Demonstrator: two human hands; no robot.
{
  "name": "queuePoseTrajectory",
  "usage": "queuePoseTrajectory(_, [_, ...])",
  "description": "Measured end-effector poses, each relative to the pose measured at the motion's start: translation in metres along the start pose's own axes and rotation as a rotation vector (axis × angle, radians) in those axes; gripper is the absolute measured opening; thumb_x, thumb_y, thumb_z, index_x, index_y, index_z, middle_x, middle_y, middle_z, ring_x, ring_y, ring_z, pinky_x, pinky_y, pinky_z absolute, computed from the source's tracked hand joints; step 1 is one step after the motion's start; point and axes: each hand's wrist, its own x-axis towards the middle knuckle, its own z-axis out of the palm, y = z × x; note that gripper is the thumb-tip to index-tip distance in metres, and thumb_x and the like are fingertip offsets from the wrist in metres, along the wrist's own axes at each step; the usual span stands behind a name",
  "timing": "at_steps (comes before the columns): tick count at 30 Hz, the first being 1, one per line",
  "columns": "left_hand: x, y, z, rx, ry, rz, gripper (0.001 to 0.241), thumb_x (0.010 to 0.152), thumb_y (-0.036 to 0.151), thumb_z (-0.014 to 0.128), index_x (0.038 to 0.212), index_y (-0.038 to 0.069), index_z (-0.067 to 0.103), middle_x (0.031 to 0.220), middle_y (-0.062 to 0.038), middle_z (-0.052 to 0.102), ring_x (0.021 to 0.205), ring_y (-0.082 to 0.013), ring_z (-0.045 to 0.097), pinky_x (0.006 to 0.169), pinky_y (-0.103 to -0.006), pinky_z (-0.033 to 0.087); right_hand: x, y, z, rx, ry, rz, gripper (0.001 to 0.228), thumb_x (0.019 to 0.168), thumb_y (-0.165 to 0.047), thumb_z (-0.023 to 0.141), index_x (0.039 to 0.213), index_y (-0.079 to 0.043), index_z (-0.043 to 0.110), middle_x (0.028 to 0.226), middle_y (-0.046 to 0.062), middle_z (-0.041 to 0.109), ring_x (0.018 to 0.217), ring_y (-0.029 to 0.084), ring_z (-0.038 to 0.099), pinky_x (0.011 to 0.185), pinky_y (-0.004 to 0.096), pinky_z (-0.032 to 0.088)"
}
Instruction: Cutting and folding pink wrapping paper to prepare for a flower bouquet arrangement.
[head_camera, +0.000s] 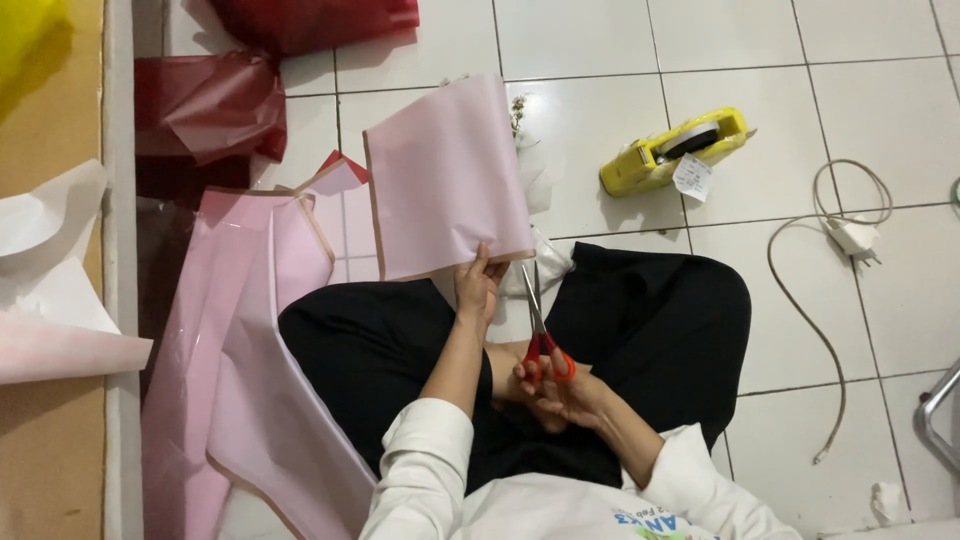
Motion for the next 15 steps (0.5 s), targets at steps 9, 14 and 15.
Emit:
queuePoseTrajectory(9, [-0.012, 0.002, 0.009, -0.064, -0.005, -0.033, 0.021, 0.094, 0.022, 0.077, 0.113, 0.013, 0.072, 0.097, -0.008, 0.071, 0.09, -0.0251, 0.069, 0.093, -0.0435, 0.062, 0.051, -0.05, 0.018, -0.031, -0.117, -0.06, 0.068, 0.088, -0.078, 0.052, 0.107, -0.013, 0.058, 0.119, 0.009, 0.063, 0.095, 0.018, 0.066, 0.041, 0.014, 0.039])
queuePoseTrajectory(14, [-0.01, 0.002, 0.01, -0.087, -0.039, -0.073, 0.022, 0.096, 0.023, 0.075, 0.114, 0.011, 0.071, 0.098, -0.008, 0.072, 0.091, -0.0237, 0.07, 0.095, -0.0422, 0.062, 0.057, -0.046, 0.022, -0.024, -0.084, -0.148, 0.065, 0.088, -0.078, 0.051, 0.101, -0.014, 0.057, 0.117, 0.008, 0.064, 0.091, 0.015, 0.064, 0.044, 0.015, 0.039])
queuePoseTrajectory(15, [-0.01, 0.0, 0.009, -0.088, -0.041, -0.073, 0.022, 0.096, 0.022, 0.075, 0.115, 0.01, 0.07, 0.097, -0.009, 0.071, 0.091, -0.0245, 0.071, 0.095, -0.0429, 0.062, 0.056, -0.042, 0.019, -0.016, -0.052, -0.177, 0.059, 0.093, -0.072, 0.051, 0.099, -0.014, 0.057, 0.112, 0.007, 0.062, 0.084, 0.014, 0.06, 0.042, 0.014, 0.036])
